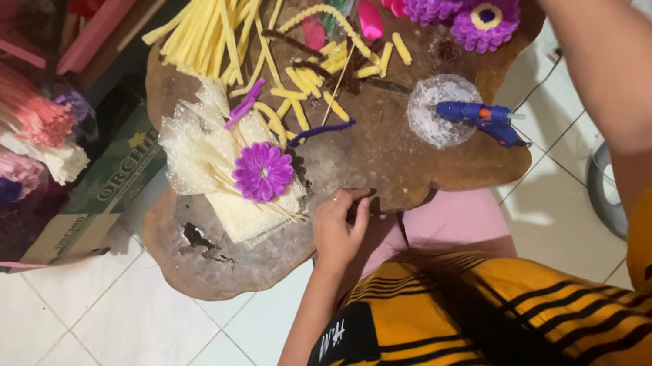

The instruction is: The person constructs artificial purple flowers by applying hot glue to the petals and attaching them together, then adds a small blue center piece to each one using a glue gun.

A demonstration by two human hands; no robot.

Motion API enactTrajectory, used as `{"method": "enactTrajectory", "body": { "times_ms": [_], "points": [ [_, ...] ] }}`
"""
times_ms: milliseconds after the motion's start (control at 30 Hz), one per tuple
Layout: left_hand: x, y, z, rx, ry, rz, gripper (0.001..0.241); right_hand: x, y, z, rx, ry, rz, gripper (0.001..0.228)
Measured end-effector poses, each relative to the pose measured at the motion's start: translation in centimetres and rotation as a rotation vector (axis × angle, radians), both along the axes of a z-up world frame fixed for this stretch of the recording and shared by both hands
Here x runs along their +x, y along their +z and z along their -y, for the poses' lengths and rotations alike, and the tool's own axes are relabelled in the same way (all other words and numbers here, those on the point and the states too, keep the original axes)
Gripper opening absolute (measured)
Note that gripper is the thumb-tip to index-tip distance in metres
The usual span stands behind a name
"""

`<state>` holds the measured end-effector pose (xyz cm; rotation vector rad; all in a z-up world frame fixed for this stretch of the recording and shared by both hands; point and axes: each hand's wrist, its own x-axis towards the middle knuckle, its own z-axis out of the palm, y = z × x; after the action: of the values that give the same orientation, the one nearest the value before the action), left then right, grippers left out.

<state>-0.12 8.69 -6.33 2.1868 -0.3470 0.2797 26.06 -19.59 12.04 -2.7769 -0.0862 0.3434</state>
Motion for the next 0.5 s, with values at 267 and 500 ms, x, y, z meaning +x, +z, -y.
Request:
{"method": "enactTrajectory", "body": {
  "times_ms": [267,500],
  "points": [
    [-0.2,0.0,-0.3,-0.015,-0.019,-0.04,0.023,-0.7,-1.6,-0.2,-0.161,0.218,0.066,0.116],
    [-1.9,0.8,-1.8,-0.259,0.058,-0.074,0.025,-7.2,1.3,4.6,0.225,0.258,0.289,0.054]
  ]
}}
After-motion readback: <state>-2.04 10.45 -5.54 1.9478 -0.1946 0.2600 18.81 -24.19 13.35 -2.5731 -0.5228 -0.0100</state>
